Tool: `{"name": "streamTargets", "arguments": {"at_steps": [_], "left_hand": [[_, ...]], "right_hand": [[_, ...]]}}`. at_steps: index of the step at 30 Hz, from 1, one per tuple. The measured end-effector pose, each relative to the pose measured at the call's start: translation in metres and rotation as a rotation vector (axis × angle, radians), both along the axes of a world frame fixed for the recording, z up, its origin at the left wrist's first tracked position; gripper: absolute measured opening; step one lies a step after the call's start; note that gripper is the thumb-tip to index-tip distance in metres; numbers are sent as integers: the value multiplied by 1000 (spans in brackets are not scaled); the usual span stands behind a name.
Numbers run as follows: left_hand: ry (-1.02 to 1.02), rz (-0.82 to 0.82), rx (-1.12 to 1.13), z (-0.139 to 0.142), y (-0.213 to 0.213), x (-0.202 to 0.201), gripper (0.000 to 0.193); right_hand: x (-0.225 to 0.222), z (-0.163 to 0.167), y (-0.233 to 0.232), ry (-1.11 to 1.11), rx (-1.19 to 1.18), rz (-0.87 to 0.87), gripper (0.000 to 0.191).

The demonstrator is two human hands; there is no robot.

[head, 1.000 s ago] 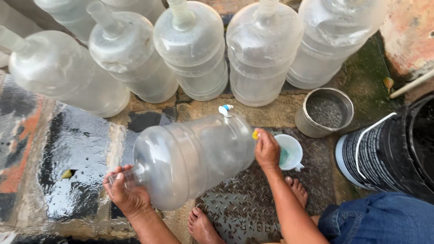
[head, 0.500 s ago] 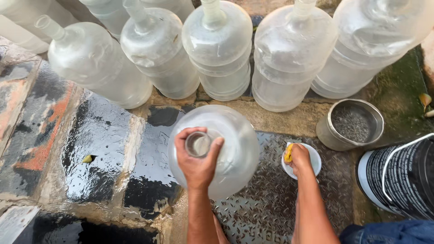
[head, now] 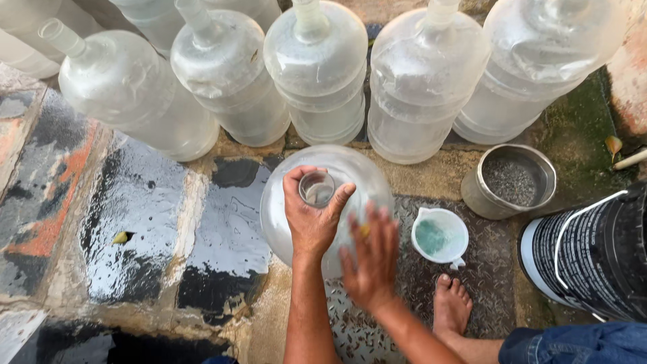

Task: The person scrubs the exterior of a large plastic water dispenser with a yellow sponge and soapy water. They repeatedly rinse the dispenser by pouring water from a white jug and continue scrubbing the surface and the attached tap.

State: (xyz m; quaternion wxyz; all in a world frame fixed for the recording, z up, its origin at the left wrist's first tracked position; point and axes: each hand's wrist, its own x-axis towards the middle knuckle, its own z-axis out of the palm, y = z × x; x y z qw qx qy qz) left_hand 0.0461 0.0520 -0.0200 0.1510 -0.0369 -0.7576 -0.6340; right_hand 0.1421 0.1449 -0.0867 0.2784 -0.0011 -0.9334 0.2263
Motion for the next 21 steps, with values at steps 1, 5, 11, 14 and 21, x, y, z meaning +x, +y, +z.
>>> {"name": "streamTargets", "arguments": {"at_steps": [1, 5, 11, 14, 21], "left_hand": [[25, -2, -26, 0, 0, 1, 65], [52, -22, 2, 2, 2, 3, 64], [-21, -23, 10, 6, 12, 6, 58], [-35, -29, -14, 8, 26, 2, 51], [105, -693, 44, 5, -30, 15, 53]], "right_hand": [[-25, -4, 20, -78, -209, 26, 61], [-111, -5, 81, -497, -956, 128, 64], [29, -17, -15, -63, -103, 38, 68], [54, -14, -25, -173, 13, 109, 62], [-69, 41, 96, -336, -1092, 119, 65]]}}
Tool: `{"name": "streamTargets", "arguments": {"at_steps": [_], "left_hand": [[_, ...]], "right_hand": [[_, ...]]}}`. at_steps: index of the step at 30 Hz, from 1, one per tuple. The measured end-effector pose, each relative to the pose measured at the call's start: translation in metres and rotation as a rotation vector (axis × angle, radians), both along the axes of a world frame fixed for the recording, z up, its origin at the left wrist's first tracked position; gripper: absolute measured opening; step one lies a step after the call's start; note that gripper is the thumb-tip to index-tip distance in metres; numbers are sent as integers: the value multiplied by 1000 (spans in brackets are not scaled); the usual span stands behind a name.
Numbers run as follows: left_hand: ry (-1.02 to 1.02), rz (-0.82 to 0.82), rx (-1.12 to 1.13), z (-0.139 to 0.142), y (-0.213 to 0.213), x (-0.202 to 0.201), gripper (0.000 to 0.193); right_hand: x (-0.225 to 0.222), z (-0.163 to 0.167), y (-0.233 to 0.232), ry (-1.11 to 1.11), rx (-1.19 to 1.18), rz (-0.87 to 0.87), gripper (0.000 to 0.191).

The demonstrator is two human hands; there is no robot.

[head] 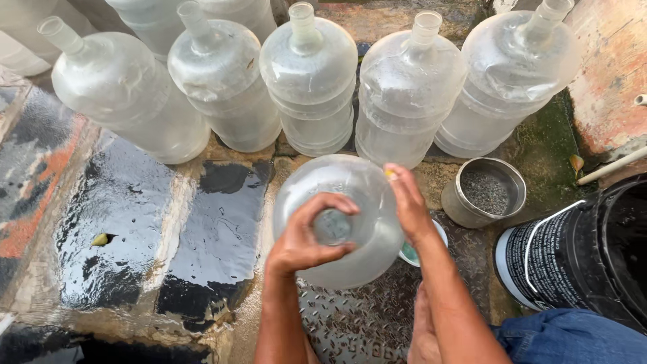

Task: The person scrubs the exterior of a large plastic water dispenser with a yellow sponge and soapy water. They repeatedly rinse the dispenser by pouring water from a white jug and continue scrubbing the surface and the attached tap.

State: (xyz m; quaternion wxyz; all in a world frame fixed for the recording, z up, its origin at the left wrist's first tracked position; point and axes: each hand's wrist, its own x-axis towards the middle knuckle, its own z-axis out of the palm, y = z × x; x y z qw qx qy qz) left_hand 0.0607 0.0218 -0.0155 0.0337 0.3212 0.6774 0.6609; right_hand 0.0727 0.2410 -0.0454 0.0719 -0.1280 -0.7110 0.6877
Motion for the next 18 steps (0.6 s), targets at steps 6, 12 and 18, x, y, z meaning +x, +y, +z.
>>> {"name": "streamTargets", "arguments": {"at_steps": [6, 12, 18], "left_hand": [[-190, 662, 541, -51, -92, 2, 47], [-296, 809, 762, -95, -163, 18, 46], [-288, 679, 789, -111, -171, 29, 48]], "right_hand": [[24, -78, -71, 431, 425, 201, 69], [-40, -103, -55, -312, 703, 180, 81], [-10, -56, -143, 465, 652, 642, 82]]}}
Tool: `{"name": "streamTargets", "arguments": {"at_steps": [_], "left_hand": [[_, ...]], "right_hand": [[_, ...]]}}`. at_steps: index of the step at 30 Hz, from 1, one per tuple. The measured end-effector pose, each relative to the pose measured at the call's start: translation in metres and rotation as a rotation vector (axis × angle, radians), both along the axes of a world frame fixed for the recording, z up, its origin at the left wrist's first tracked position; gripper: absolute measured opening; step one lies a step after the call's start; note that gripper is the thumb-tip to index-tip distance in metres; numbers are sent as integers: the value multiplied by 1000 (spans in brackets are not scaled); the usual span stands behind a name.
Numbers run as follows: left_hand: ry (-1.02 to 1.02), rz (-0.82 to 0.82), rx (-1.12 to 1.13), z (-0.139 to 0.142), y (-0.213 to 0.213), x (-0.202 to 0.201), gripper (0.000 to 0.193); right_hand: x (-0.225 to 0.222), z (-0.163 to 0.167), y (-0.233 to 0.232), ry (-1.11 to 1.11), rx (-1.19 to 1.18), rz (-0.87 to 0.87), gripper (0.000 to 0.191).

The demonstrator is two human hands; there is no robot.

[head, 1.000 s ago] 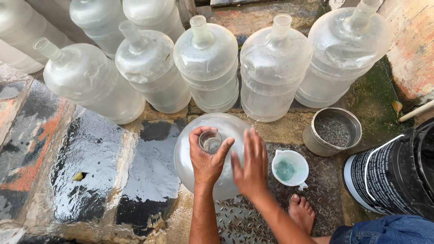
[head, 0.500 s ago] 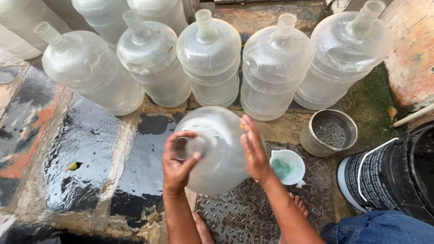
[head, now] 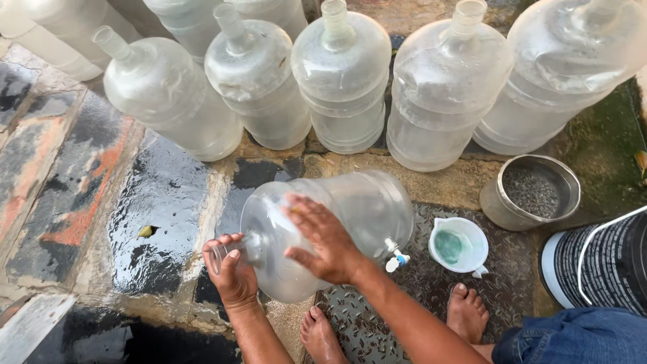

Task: The person scrubs the exterior of a large plastic water dispenser with a yellow sponge and soapy water. They repeatedly rinse the dispenser by pouring water from a white jug and continue scrubbing the surface and the attached tap.

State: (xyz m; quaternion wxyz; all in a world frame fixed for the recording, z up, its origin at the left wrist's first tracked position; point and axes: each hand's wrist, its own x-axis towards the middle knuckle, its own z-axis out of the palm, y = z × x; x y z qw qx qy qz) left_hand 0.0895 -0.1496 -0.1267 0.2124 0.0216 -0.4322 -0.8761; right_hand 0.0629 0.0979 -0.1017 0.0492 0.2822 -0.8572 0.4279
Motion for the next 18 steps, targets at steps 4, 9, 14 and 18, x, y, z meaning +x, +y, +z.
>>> {"name": "streamTargets", "arguments": {"at_steps": [4, 9, 14, 18], "left_hand": [[45, -58, 14, -2, -6, 1, 46], [4, 50, 57, -1, -1, -3, 44], [-62, 93, 32, 28, 9, -10, 39], [94, 28, 59, 75, 4, -7, 29]], "right_hand": [[-18, -12, 20, -182, 152, -218, 80], [-38, -80, 120, -618, -42, -780, 78], [-13, -91, 131, -1006, -627, -1037, 70], [-26, -52, 134, -841, -453, -1105, 87]]}}
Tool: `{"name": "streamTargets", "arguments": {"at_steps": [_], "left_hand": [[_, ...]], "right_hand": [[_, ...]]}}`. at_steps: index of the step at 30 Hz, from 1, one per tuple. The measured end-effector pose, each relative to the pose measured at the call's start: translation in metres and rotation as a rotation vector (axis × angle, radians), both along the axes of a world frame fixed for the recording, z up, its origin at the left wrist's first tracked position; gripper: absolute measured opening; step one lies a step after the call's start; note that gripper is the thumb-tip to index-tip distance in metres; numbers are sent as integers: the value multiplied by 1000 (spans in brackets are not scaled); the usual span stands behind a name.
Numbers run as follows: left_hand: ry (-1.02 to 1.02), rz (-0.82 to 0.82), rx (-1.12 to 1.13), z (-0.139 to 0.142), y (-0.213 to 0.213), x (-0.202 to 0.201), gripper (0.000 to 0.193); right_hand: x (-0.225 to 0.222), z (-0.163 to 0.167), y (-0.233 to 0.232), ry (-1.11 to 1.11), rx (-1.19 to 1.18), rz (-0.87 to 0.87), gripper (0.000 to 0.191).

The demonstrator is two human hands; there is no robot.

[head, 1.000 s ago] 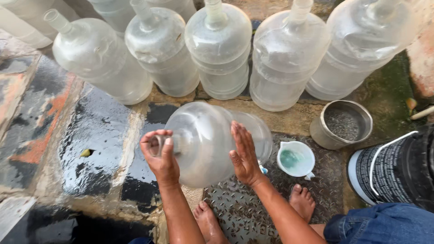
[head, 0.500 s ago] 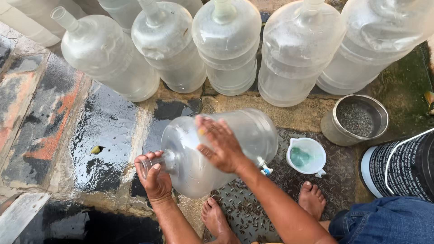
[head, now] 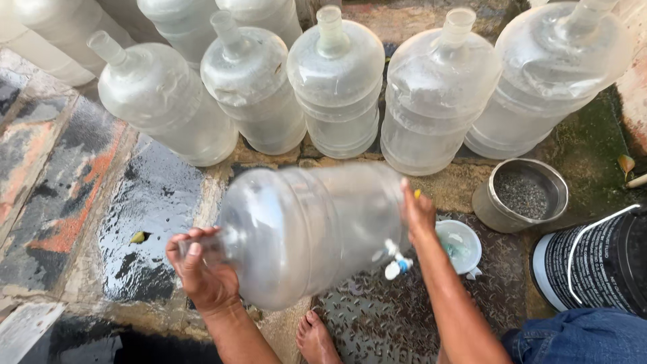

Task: The person scrubs the exterior of a large plastic water dispenser with a yellow sponge and soapy water. They repeatedly rinse the dispenser by pouring water from a white jug and continue scrubbing the surface and the attached tap.

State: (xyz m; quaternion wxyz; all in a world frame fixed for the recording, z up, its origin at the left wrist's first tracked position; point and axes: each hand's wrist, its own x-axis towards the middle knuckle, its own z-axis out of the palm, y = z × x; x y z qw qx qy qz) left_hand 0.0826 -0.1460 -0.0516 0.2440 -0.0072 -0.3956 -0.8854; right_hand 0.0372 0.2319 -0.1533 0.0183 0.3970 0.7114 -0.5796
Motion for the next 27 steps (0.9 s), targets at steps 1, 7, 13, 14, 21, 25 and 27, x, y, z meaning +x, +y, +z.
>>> {"name": "streamTargets", "arguments": {"at_steps": [1, 7, 13, 14, 21, 25, 27], "left_hand": [[88, -35, 32, 14, -2, 0, 26], [124, -81, -213, 80, 22, -4, 39], [-399, 47, -617, 59, 13, 7, 38], [-489, 24, -639, 48, 6, 11, 40], [-926, -560, -853, -40, 36, -8, 70], [-802, -678, -796, -59, 88, -21, 65], [-691, -652, -679, -58, 119, -27, 63]], "right_hand": [[-4, 9, 2, 186, -38, -45, 85], [17, 7, -12, 370, -321, -173, 86], [47, -19, 11, 145, -317, -186, 69], [42, -11, 31, 222, -208, -206, 61], [15, 189, 120, 1193, 478, 53, 32], [34, 290, 91, 1360, 485, 196, 34], [41, 309, 84, 1519, 451, 229, 36]]}}
